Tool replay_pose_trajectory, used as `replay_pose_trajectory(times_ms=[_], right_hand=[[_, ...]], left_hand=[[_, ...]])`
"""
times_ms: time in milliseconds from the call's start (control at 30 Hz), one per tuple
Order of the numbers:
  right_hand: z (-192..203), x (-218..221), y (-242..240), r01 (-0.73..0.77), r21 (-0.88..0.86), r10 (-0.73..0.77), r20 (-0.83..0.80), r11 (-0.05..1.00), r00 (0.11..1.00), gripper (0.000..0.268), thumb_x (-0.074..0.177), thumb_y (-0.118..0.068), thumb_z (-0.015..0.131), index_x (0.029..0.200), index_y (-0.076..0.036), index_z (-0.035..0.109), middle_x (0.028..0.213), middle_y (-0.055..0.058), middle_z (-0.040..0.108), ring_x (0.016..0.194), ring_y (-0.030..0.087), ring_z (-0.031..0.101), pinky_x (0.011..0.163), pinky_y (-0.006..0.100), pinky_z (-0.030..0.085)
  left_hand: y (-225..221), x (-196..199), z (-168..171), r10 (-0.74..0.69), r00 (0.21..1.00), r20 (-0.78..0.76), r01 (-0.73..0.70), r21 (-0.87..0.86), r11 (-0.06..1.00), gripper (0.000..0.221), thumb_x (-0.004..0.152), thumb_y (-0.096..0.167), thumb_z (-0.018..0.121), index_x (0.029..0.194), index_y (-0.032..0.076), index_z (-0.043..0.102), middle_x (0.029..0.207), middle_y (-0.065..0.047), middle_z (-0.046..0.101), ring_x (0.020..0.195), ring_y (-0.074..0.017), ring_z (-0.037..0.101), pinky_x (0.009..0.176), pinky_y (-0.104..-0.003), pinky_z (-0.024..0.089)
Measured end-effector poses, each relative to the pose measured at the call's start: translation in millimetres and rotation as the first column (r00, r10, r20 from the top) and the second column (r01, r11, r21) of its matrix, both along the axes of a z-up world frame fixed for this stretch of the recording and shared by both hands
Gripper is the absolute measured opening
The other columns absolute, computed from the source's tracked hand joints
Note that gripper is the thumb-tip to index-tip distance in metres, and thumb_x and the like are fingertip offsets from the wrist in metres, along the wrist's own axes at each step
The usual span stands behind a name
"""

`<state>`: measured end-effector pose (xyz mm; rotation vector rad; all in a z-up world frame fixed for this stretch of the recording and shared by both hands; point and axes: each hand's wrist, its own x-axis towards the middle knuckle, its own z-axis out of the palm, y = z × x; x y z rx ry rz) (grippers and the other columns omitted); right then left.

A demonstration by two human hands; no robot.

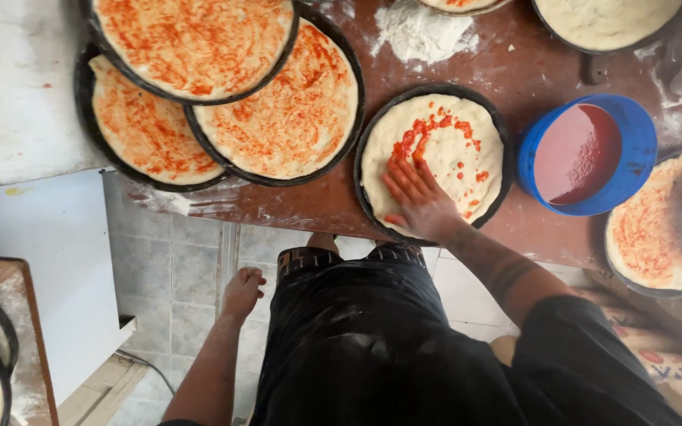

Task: Spreading tomato sauce onto pizza dough bases in pans at a high rate of speed

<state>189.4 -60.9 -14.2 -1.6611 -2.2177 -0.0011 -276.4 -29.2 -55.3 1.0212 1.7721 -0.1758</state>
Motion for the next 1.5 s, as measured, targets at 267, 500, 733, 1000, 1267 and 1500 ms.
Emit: replay_pose_trajectory(times_ms=[267, 500, 733, 1000, 1267, 1500], right_hand=[[-34.3, 58.2, 6.7, 0.39, -0.056, -0.391, 0.006, 0.919, 0.921, 0.079, 0.109, -0.055, 0.049, 0.157, 0.006, 0.042, 0.159, 0.033, 0.038, 0.148, 0.049, 0.032, 0.12, 0.062, 0.019], [-58.0, 37.8, 27.5, 0.822, -0.343, -0.828, 0.175, 0.455, 0.532, 0.085, 0.111, -0.059, 0.042, 0.166, -0.001, 0.014, 0.169, 0.031, 0.007, 0.157, 0.046, 0.003, 0.127, 0.059, 0.006], [-27.7, -23.9, 50.4, 0.249, -0.11, -0.25, 0.005, 0.962, 0.968, 0.093, 0.102, -0.074, 0.018, 0.162, -0.004, 0.029, 0.167, 0.028, 0.022, 0.156, 0.043, 0.012, 0.125, 0.06, 0.012], [-20.5, 81.9, -27.3, 0.108, -0.182, -0.086, 0.126, 0.977, 0.988, 0.086, 0.105, -0.062, 0.027, 0.158, 0.004, 0.04, 0.157, 0.032, 0.042, 0.151, 0.047, 0.031, 0.125, 0.06, 0.019], [-18.3, 27.5, 62.7, 0.244, -0.469, -0.238, 0.074, 0.849, 0.968, 0.082, 0.111, -0.058, 0.027, 0.164, 0.001, 0.006, 0.17, 0.027, 0.002, 0.158, 0.039, 0.001, 0.129, 0.053, 0.003], [1.7, 51.7, -54.5, -0.489, -0.005, 0.487, -0.089, 0.872, 0.869, 0.087, 0.096, -0.074, 0.028, 0.149, -0.01, 0.053, 0.151, 0.015, 0.055, 0.146, 0.032, 0.047, 0.117, 0.049, 0.039]], left_hand=[[1.0, 6.0, 24.6, -0.074, 0.996, -0.04, 0.072, -0.05, 0.996, 0.038, 0.093, 0.039, 0.057, 0.108, 0.008, 0.072, 0.099, -0.014, 0.078, 0.075, -0.0273, 0.076, 0.072, -0.035, 0.053], [0.9, -4.7, 19.5, -0.075, 0.996, -0.058, 0.07, -0.086, 0.994, 0.038, 0.093, 0.039, 0.057, 0.111, 0.008, 0.072, 0.099, -0.014, 0.078, 0.077, -0.0277, 0.076, 0.073, -0.036, 0.053], [14.9, -3.5, 15.4, -0.106, 0.993, -0.056, 0.103, -0.058, 0.993, 0.037, 0.092, 0.035, 0.056, 0.111, 0.007, 0.072, 0.099, -0.015, 0.078, 0.078, -0.0277, 0.076, 0.072, -0.036, 0.053], [4.3, 20.5, 24.4, 0.012, 1.0, 0.001, -0.012, 0.059, 0.998, 0.032, 0.095, 0.031, 0.057, 0.108, 0.005, 0.071, 0.095, -0.015, 0.076, 0.073, -0.0258, 0.073, 0.063, -0.032, 0.05], [-67.8, 31.7, 4.8, 0.225, 0.974, 0.022, -0.224, -0.01, 0.974, 0.025, 0.094, 0.016, 0.047, 0.102, 0.004, 0.066, 0.104, -0.008, 0.066, 0.096, -0.0187, 0.067, 0.07, -0.035, 0.056], [-118.5, 49.4, 19.2, 0.283, 0.959, -0.005, -0.283, 0.0, 0.959, 0.032, 0.096, 0.031, 0.058, 0.118, 0.011, 0.068, 0.101, -0.013, 0.076, 0.08, -0.0246, 0.073, 0.067, -0.031, 0.052]])
